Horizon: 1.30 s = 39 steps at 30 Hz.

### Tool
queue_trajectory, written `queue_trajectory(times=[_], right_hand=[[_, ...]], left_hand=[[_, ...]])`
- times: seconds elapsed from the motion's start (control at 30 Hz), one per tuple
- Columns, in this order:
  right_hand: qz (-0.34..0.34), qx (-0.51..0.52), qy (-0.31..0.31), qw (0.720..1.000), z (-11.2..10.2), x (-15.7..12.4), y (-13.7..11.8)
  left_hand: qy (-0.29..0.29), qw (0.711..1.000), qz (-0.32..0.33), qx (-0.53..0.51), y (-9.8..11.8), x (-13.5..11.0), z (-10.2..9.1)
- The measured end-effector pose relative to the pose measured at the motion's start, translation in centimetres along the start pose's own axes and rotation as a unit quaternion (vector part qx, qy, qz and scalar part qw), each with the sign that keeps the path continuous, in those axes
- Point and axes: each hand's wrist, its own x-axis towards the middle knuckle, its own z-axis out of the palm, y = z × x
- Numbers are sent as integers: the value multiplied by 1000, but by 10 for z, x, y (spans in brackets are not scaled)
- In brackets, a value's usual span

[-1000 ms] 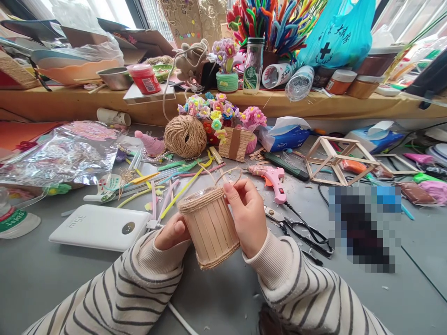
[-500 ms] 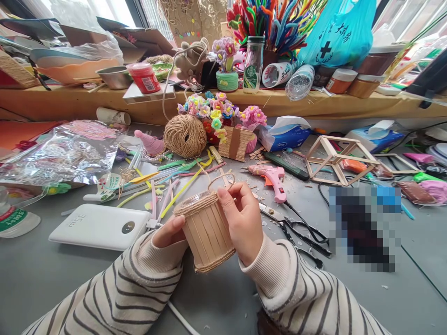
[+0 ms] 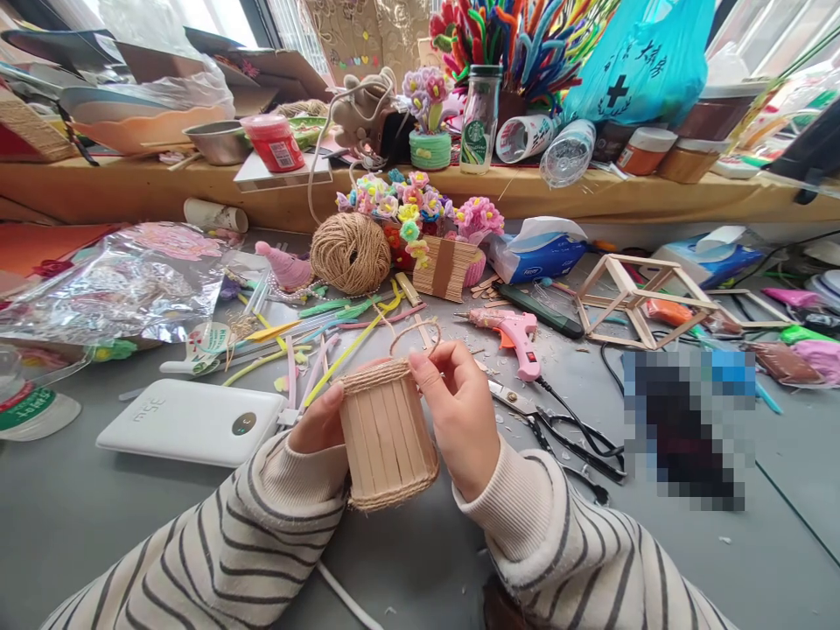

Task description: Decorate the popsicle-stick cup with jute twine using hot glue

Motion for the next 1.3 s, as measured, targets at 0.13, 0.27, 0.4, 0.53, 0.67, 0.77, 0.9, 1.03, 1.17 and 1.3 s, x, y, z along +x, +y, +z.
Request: queue_trajectory(times=[0.13, 0.27, 0.4, 0.53, 0.67, 0.77, 0.9, 1.03, 1.17, 1.3], right_hand=[[5, 11, 0, 1000, 0, -1, 0], [8, 27, 5, 1000, 0, -1, 0], [-11, 42, 8, 999, 0, 0, -3], [-43, 61, -42, 996, -2, -1, -11], [-53, 81, -101, 990, -5, -4, -22], [-53, 87, -122, 987, -7, -4, -30], [-64, 86, -113, 988, -12, 0, -38], [-80, 70, -92, 990, -15, 4, -47], [-104, 25, -117, 987, -5, 14, -60], [-128, -37, -165, 977, 15, 29, -72]], left_hand=[[16, 1000, -2, 11, -1, -1, 1], [44, 999, -14, 14, -1, 0, 1], [55, 998, -26, 24, -2, 1, 1], [53, 998, -31, 22, 0, 1, 2], [37, 999, -32, 17, 1, 1, 5], [14, 999, -34, 20, 2, 1, 6], [-22, 996, -87, 23, 5, 0, 7], [-57, 992, -113, 12, 6, 0, 8], [-78, 992, -94, 3, 5, 2, 8], [-75, 994, -85, -2, 4, 2, 10]])
